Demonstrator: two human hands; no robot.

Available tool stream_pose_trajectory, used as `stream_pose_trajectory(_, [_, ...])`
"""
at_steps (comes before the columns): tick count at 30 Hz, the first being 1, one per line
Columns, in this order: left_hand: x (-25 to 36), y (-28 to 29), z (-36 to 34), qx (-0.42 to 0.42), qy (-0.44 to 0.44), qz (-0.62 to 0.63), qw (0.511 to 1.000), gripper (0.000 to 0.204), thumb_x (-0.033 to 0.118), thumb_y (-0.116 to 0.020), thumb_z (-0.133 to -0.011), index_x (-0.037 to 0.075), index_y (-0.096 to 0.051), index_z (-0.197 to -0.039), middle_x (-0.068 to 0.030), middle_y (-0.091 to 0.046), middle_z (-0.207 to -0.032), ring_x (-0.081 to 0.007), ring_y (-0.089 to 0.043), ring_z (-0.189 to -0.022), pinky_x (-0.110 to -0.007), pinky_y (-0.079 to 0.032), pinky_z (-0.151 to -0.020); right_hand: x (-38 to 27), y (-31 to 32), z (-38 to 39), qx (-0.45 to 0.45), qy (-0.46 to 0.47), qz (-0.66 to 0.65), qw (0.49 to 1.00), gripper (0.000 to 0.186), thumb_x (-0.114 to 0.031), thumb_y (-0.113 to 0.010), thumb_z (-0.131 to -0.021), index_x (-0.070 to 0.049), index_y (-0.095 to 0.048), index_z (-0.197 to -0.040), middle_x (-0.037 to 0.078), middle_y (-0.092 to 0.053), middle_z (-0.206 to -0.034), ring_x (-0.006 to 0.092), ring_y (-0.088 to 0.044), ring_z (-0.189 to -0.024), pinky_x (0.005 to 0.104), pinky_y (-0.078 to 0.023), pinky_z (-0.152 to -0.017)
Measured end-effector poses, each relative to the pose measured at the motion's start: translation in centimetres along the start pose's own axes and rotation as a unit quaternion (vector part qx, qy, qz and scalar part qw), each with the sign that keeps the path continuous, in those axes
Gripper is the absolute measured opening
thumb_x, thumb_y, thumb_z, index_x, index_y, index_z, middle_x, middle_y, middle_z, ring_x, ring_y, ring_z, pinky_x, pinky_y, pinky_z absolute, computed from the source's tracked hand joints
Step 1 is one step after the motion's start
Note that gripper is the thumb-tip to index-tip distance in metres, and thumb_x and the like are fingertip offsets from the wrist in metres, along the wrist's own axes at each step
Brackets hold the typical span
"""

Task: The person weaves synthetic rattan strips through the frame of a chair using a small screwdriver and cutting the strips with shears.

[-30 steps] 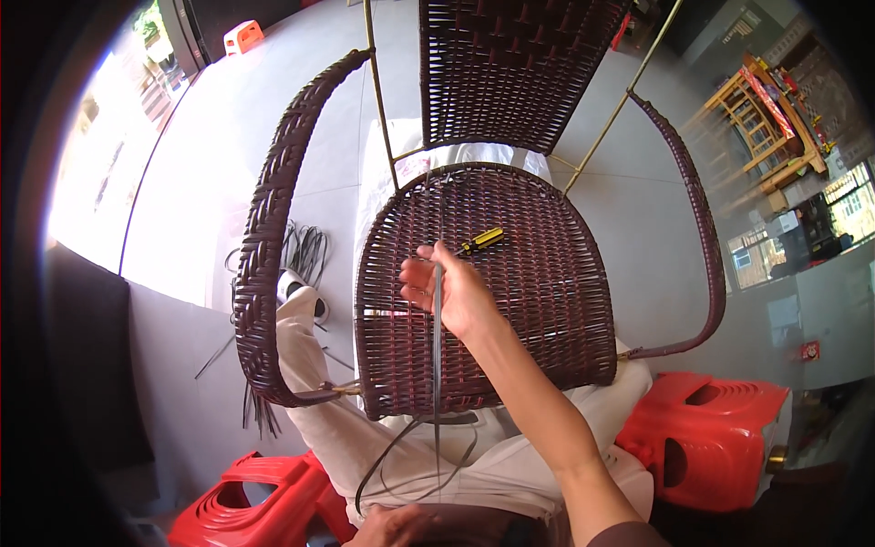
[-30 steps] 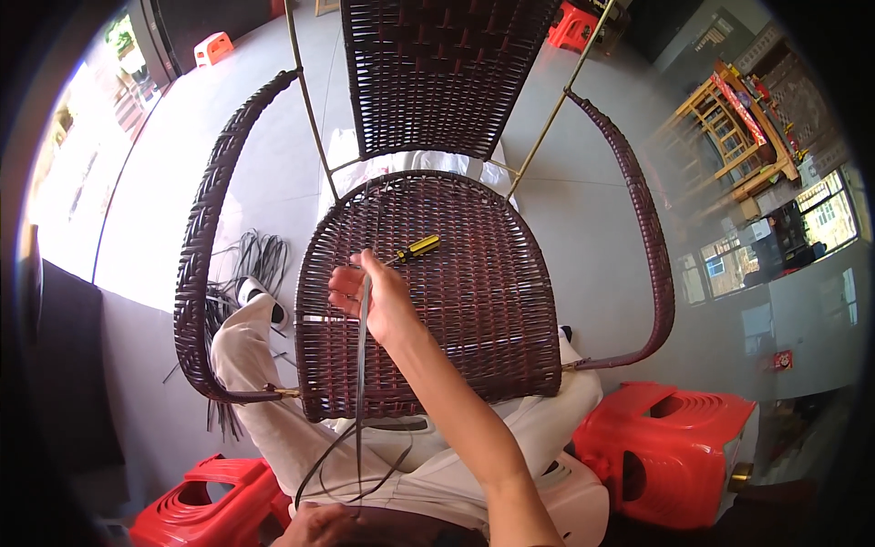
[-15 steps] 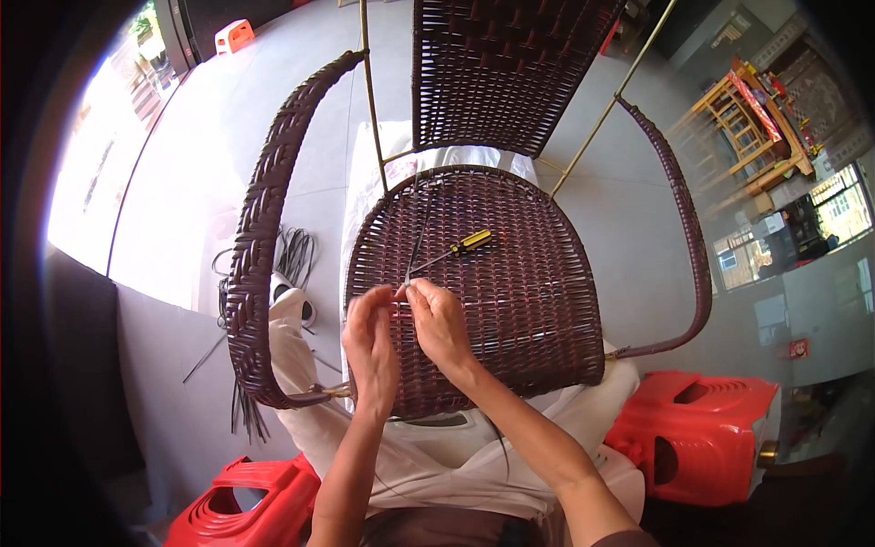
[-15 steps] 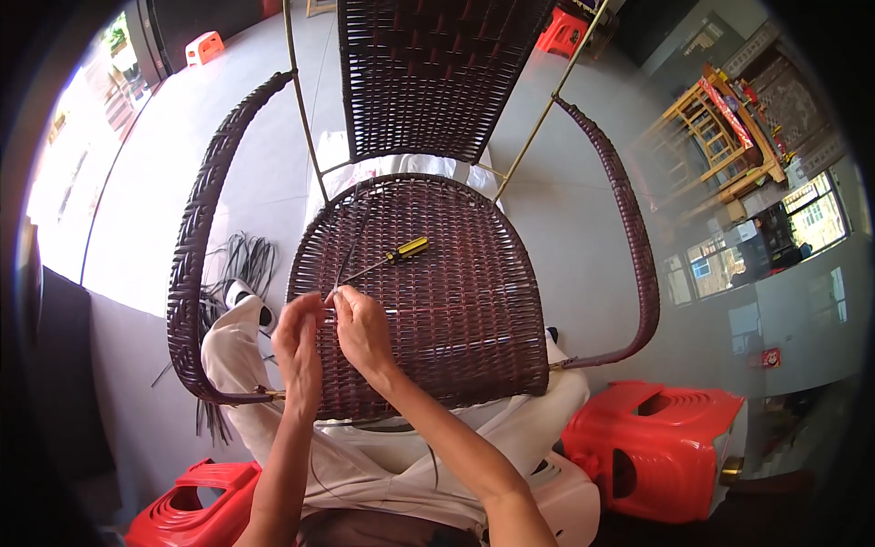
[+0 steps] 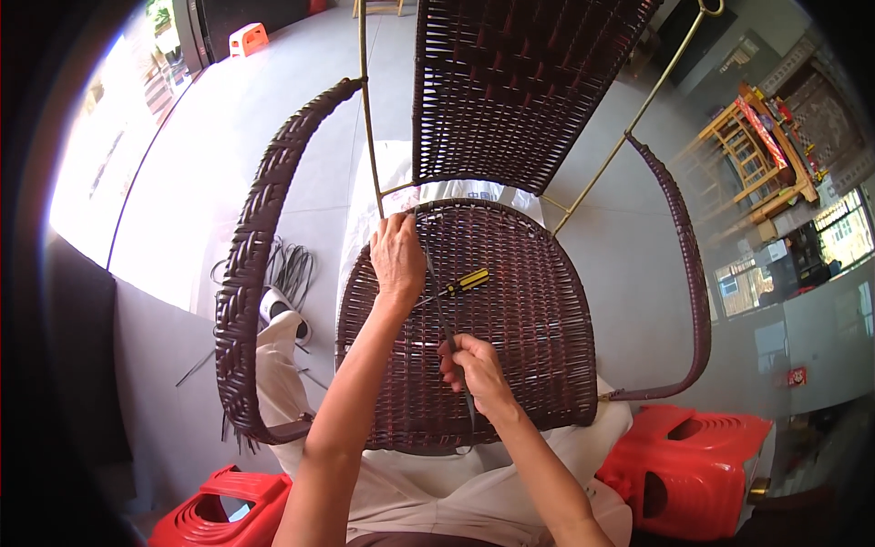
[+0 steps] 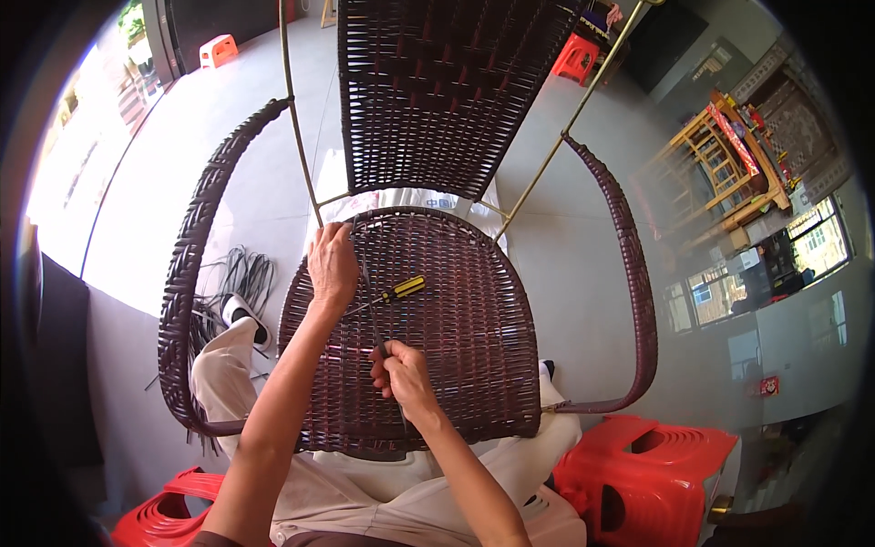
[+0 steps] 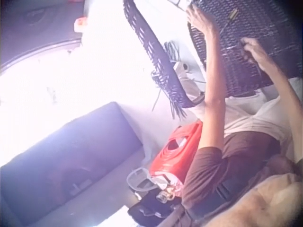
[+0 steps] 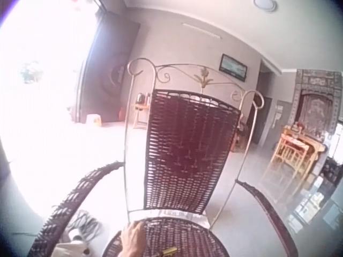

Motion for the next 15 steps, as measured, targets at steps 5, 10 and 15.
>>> stream_pose_trajectory(5, [-1.0,-1.7,-1.3,-0.003,-0.104,-0.121,0.987,0.042,-0.001,-0.048,-0.073,-0.003,-0.048,-0.115,-0.013,-0.052,-0.114,-0.0253,-0.046,-0.11,-0.036,-0.036,-0.09,-1.1,-1.4,-1.0,-0.025,0.117,0.051,0.991,0.016,-0.007,-0.04,-0.086,-0.001,-0.055,-0.088,-0.004,-0.039,-0.057,0.0033,-0.033,-0.049,0.0204,-0.027,-0.043])
stream_pose_trajectory(10, [-0.7,-1.3,-2.1,-0.088,-0.093,-0.143,0.981,0.041,0.001,-0.047,-0.075,-0.004,-0.046,-0.116,-0.0127,-0.052,-0.113,-0.023,-0.05,-0.107,-0.034,-0.038,-0.089,-2.1,-3.7,-1.1,-0.041,0.199,0.103,0.974,0.013,-0.007,-0.043,-0.088,0.002,-0.053,-0.091,0.002,-0.045,-0.059,0.0062,-0.039,-0.051,0.0252,-0.033,-0.046])
stream_pose_trajectory(15, [-2.2,-0.9,-0.8,-0.094,-0.174,-0.119,0.973,0.048,-0.001,-0.042,-0.076,0.003,-0.043,-0.124,-0.0115,-0.041,-0.132,-0.0213,-0.042,-0.12,-0.033,-0.036,-0.092,-4.3,-4.8,-2.6,-0.103,0.204,0.071,0.971,0.014,-0.007,-0.041,-0.089,0.0,-0.052,-0.084,-0.002,-0.04,-0.058,0.0038,-0.033,-0.049,0.0214,-0.028,-0.044])
Point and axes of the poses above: each hand's wrist, its own z-axis away from the middle knuckle, its own y-axis out of the back of the hand, x = y × z, the point moved 3 cm from there along -z, towards the middle knuckle
